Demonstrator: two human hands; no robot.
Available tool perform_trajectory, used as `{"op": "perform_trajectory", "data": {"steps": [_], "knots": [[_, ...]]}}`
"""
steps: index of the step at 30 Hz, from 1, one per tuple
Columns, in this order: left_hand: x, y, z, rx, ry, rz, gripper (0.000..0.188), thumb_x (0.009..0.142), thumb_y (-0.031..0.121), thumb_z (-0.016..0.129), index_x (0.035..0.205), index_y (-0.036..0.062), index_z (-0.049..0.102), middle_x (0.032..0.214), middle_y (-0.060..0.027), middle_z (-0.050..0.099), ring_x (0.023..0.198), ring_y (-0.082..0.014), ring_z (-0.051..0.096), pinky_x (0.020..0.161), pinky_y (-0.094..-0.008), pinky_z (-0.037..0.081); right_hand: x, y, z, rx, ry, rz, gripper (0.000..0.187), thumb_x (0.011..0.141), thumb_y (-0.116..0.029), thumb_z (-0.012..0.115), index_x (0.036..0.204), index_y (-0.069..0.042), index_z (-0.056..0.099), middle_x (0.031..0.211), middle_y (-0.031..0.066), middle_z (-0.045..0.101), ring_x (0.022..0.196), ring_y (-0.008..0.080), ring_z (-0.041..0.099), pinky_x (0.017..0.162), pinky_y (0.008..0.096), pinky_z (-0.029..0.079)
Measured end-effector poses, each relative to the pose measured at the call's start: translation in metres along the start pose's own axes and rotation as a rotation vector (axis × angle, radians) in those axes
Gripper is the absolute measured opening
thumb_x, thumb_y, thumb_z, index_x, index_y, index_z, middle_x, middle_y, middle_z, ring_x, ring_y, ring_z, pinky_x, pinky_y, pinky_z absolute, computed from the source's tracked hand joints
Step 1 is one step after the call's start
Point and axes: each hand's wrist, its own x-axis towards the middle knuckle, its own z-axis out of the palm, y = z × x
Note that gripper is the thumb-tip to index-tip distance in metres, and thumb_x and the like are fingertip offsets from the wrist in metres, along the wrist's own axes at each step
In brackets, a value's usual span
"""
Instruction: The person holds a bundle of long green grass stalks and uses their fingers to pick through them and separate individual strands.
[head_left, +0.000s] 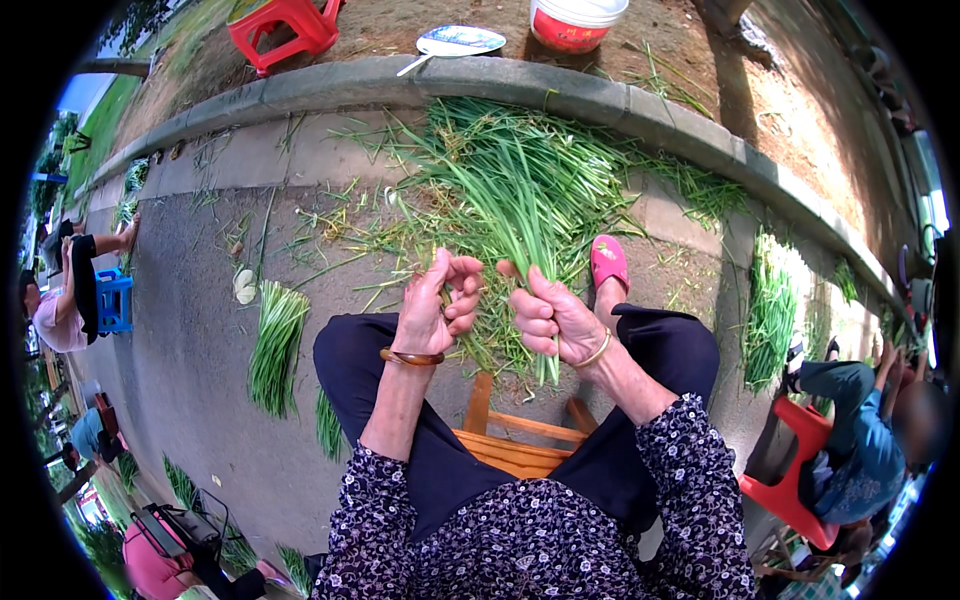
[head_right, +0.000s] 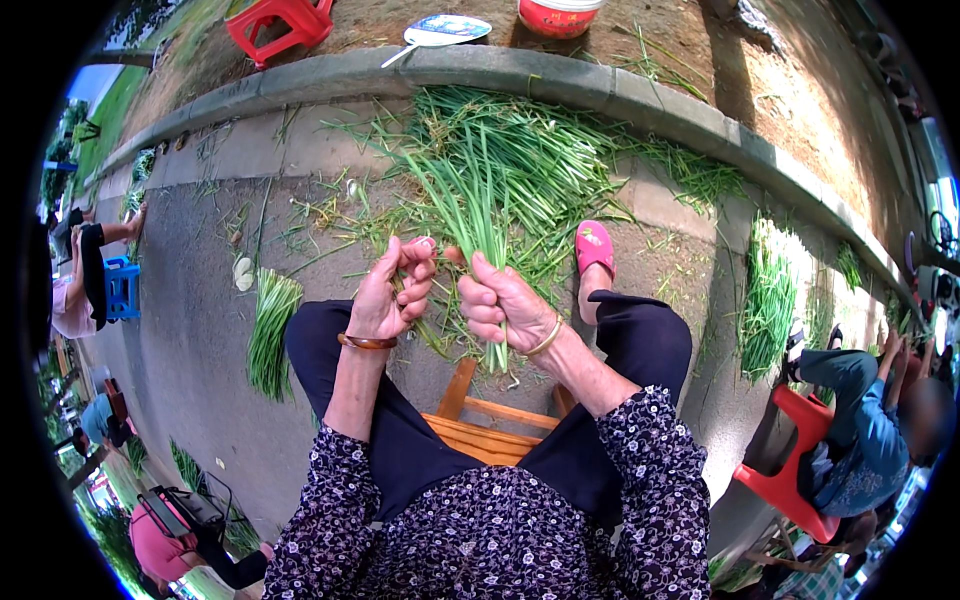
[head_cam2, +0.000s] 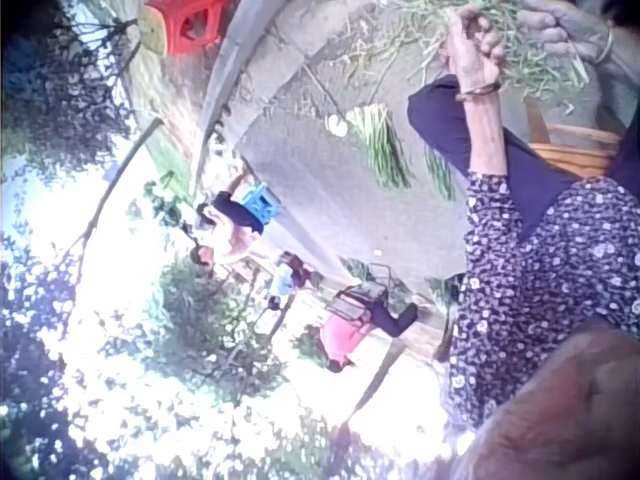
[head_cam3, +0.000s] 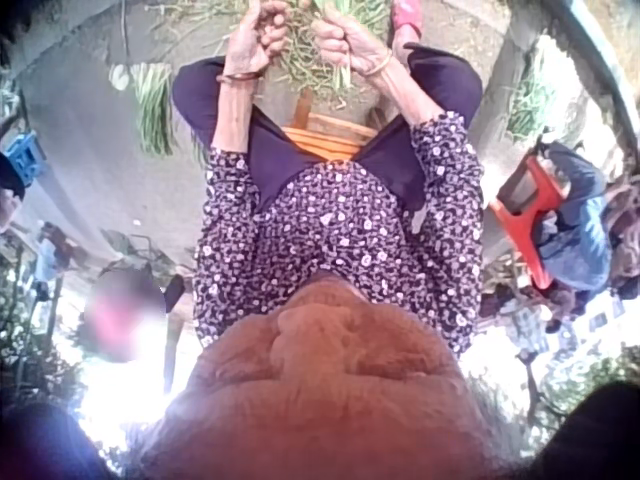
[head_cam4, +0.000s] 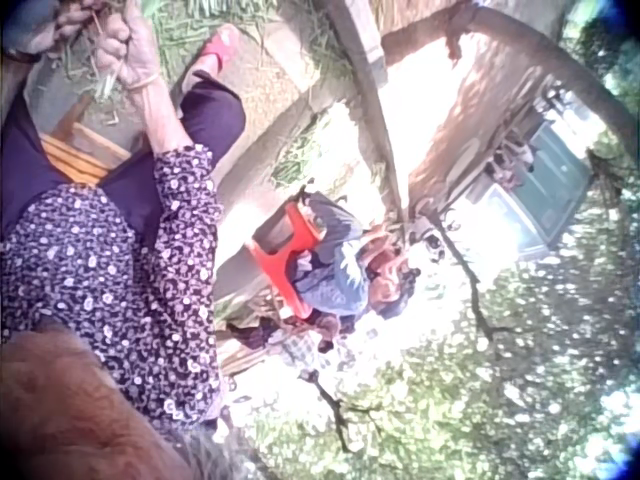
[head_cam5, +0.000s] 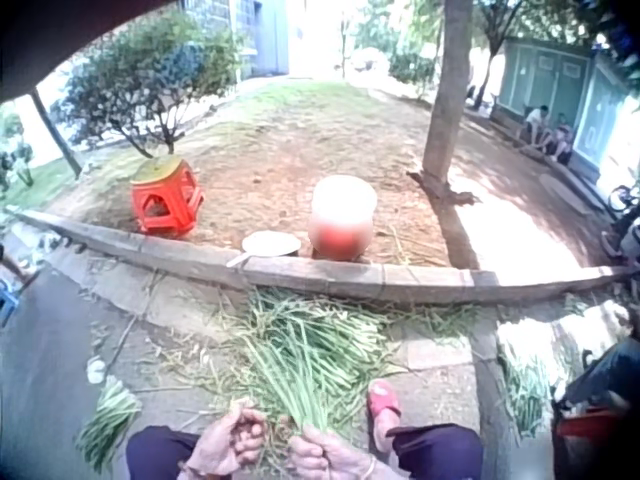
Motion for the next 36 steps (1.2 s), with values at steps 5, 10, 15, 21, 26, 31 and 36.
{"op": "perform_trajectory", "data": {"steps": [5, 10, 15, 21, 26, 31, 36], "knots": [[-0.002, 0.005, 0.001, -0.075, -0.091, -0.013, 0.043, 0.091, 0.040, 0.029, 0.089, 0.0033, 0.051, 0.068, -0.0017, 0.042, 0.042, -0.0044, 0.027, 0.032, -0.0164, 0.021, -0.006, -0.012, 0.006, -0.050, 0.026, -0.085, 0.035, 0.090, -0.033, 0.036, 0.118, -0.013, 0.037, 0.053, -0.0056, 0.029, 0.037, 0.0026, 0.024, 0.029, 0.0177, 0.028], [-0.012, 0.009, 0.007, -0.063, -0.307, -0.001, 0.045, 0.091, 0.040, 0.025, 0.088, 0.0024, 0.051, 0.067, -0.0019, 0.040, 0.042, -0.0037, 0.025, 0.033, -0.0161, 0.018, -0.017, -0.032, 0.012, -0.141, -0.022, -0.199, 0.033, 0.090, -0.032, 0.036, 0.117, -0.013, 0.037, 0.053, -0.0059, 0.028, 0.037, 0.0026, 0.025, 0.030, 0.0170, 0.029], [-0.014, 0.009, 0.008, -0.066, -0.487, 0.051, 0.049, 0.092, 0.040, 0.022, 0.087, 0.0005, 0.050, 0.064, -0.0031, 0.038, 0.042, -0.0041, 0.024, 0.033, -0.0165, 0.019, -0.028, -0.039, 0.010, -0.121, -0.061, -0.262, 0.033, 0.091, -0.031, 0.033, 0.118, -0.012, 0.036, 0.054, -0.0056, 0.028, 0.038, 0.0030, 0.024, 0.030, 0.0179, 0.030], [-0.006, 0.005, 0.015, -0.212, -0.546, 0.028, 0.049, 0.092, 0.040, 0.022, 0.090, 0.0001, 0.050, 0.065, -0.0036, 0.038, 0.043, -0.0052, 0.026, 0.033, -0.0171, 0.021, -0.043, -0.045, 0.003, -0.110, -0.057, -0.278, 0.033, 0.091, -0.032, 0.032, 0.118, -0.013, 0.036, 0.054, -0.0056, 0.027, 0.038, 0.0028, 0.023, 0.030, 0.0179, 0.030], [0.005, 0.007, 0.011, -0.290, -0.427, 0.052, 0.047, 0.091, 0.040, 0.024, 0.093, 0.0003, 0.049, 0.068, -0.0036, 0.036, 0.043, -0.0063, 0.027, 0.034, -0.0182, 0.023, -0.053, -0.048, -0.003, -0.143, -0.057, -0.276, 0.032, 0.091, -0.032, 0.033, 0.116, -0.013, 0.037, 0.054, -0.0056, 0.027, 0.039, 0.0026, 0.023, 0.030, 0.0177, 0.030], [0.014, 0.005, 0.008, -0.086, -0.194, 0.078, 0.043, 0.091, 0.039, 0.028, 0.088, 0.0012, 0.049, 0.068, -0.0037, 0.038, 0.042, -0.0050, 0.026, 0.033, -0.0174, 0.024, -0.057, -0.050, 0.000, -0.122, -0.057, -0.269, 0.030, 0.091, -0.032, 0.034, 0.112, -0.012, 0.039, 0.054, -0.0057, 0.028, 0.038, 0.0028, 0.024, 0.030, 0.0174, 0.030], [0.022, 0.000, -0.002, 0.137, -0.085, -0.068, 0.043, 0.091, 0.037, 0.031, 0.095, -0.0022, 0.049, 0.068, -0.0028, 0.045, 0.042, -0.0046, 0.033, 0.033, -0.0174, 0.030, -0.057, -0.045, 0.004, -0.151, -0.042, -0.205, 0.026, 0.091, -0.031, 0.035, 0.104, -0.011, 0.044, 0.053, -0.0057, 0.028, 0.037, 0.0023, 0.024, 0.030, 0.0179, 0.030]]}}
